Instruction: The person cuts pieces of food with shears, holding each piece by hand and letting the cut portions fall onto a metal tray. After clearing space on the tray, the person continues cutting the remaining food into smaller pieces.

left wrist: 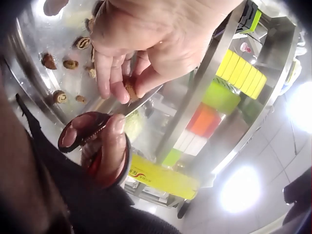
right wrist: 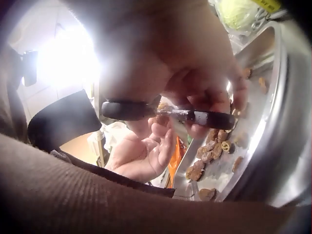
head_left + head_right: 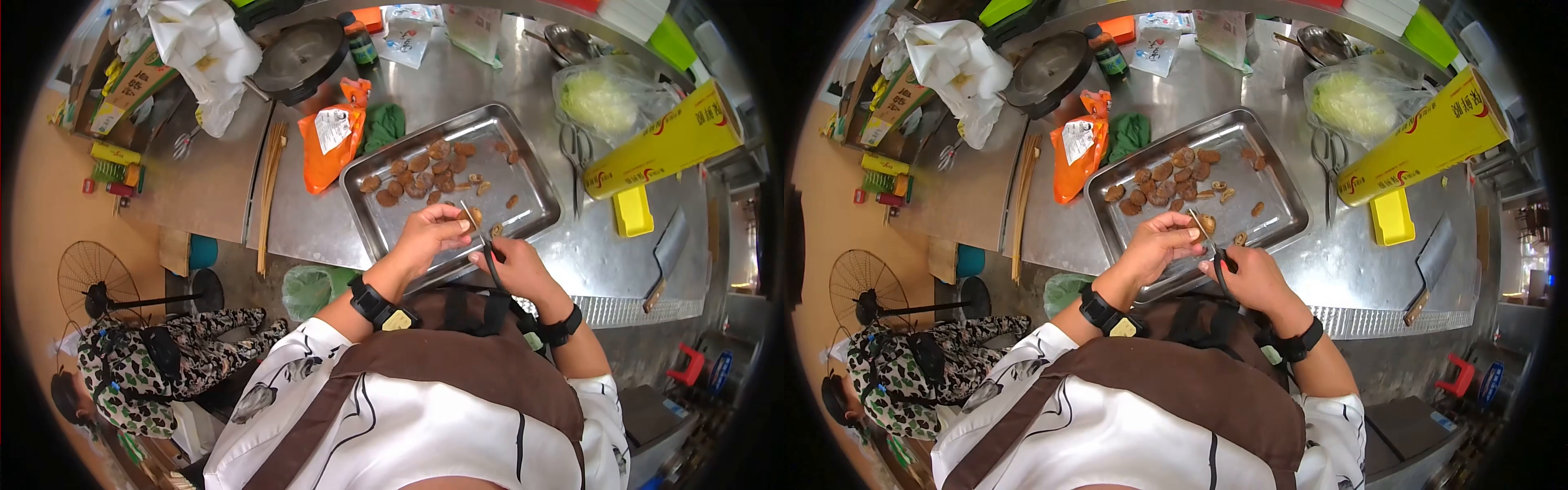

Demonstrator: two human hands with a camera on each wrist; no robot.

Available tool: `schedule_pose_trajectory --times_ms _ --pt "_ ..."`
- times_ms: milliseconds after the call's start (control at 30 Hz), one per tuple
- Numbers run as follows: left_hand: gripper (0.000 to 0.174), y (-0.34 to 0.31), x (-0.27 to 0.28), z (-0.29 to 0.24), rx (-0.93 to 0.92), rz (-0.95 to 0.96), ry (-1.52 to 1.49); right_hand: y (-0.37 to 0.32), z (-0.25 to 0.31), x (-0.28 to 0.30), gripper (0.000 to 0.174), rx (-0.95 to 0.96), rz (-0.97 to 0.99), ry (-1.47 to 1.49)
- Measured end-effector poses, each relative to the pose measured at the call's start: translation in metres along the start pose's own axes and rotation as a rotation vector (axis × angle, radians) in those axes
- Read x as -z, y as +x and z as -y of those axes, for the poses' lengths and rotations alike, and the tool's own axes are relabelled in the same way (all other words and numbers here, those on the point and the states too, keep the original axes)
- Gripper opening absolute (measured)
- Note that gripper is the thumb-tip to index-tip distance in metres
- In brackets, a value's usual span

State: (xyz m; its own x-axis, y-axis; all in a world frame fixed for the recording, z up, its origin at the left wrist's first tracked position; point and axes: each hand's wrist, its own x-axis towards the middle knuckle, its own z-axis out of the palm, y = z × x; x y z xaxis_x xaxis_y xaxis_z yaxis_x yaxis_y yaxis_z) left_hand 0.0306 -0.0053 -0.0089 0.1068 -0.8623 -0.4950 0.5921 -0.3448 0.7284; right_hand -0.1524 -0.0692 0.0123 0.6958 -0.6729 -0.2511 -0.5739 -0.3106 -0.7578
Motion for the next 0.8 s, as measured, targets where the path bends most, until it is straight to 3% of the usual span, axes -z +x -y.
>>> schedule_pose_trajectory --times_ms 333,433,600,800 --pt "0.026 0.005 0.001 0.009 0.007 -0.036 -0.123 -0.002 -0.010 0.002 0.045 -0.106 0.015 0.145" --pt "0.024 0.003 0.002 0.004 -0.038 -0.026 -0.085 -0.007 -0.009 0.004 0.048 -0.098 0.011 0.118" --pt "0.024 0.002 -0.003 0.005 -0.054 -0.048 -0.127 -0.009 -0.012 -0.003 0.050 0.093 0.031 0.039" --pt "0.024 0.002 -0.003 0.010 -0.072 -0.039 -0.143 -0.006 -0.005 -0.002 0.051 0.016 0.033 0.055"
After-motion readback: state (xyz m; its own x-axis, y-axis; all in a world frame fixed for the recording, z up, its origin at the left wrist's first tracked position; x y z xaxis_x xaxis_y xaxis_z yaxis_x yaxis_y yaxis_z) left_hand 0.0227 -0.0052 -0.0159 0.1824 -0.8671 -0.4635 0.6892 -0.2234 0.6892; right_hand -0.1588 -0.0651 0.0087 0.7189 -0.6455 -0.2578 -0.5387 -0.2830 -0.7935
